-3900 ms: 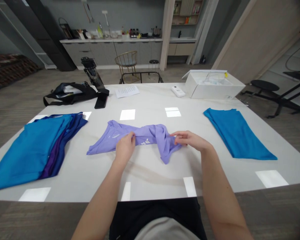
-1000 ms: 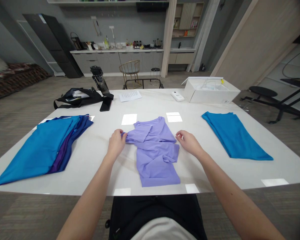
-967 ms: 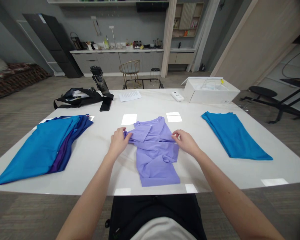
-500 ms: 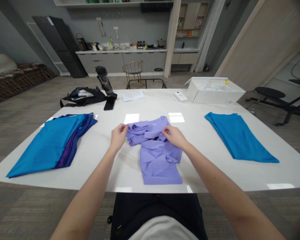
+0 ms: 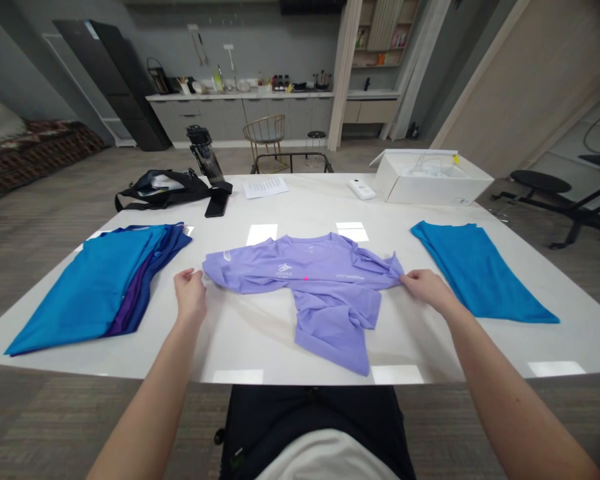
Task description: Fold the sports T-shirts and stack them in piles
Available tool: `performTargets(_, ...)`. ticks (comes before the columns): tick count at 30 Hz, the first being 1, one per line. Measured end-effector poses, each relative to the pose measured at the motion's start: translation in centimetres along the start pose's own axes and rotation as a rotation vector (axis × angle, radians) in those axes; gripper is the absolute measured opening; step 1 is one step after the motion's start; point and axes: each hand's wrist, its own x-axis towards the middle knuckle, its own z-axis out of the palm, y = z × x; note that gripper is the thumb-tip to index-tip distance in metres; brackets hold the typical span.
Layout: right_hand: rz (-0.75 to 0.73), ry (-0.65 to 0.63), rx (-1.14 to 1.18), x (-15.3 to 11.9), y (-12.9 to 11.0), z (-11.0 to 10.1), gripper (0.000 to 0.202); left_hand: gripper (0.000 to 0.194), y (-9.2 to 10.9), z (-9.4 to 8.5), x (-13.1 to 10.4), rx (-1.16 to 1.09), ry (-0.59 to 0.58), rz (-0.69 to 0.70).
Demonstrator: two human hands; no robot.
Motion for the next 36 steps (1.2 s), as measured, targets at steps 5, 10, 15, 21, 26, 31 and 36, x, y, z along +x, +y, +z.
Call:
performTargets(5, -0.171, 0.257, -0.039, 0.5, -2.6, -0.4, 0.035, 0.029, 3.0, 2.1, -1.9, 0.433, -0.118, 0.702)
performTargets(10, -0.421, 0.135, -0.014, 3.1, -9.4, 1.0, 0.045, 0.032, 6.1, 8.5, -3.4, 0.803, -0.441, 0.899)
performTargets(15, -0.323, 0.002, -0.128, 6.0, -12.6, 2.5, 0.059, 0.052, 6.1, 13.3, -1.4, 1.056, -0.556, 0.818)
performTargets(21, -0.317, -0.036, -0.181, 8.6, -13.2, 3.7, 0.028, 0.031, 4.3, 15.5, 1.4, 1.024, -0.689, 0.772)
performTargets(26, -0.349, 0.016, -0.162, 11.0, -13.4, 4.7, 0.032, 0.026, 4.3, 16.1, 3.5, 0.98, -0.647, 0.755)
performTargets(31, -0.375, 0.031, -0.121, 14.6, -14.9, 5.3, 0.033, 0.034, 5.1, 18.0, 6.7, 1.032, -0.488, 0.645)
performTargets(36, -0.361, 0.13, -0.002, 18.4, -19.0, 5.8, 0.029, 0.035, 7.1, 21.8, 9.9, 0.984, -0.382, 0.577)
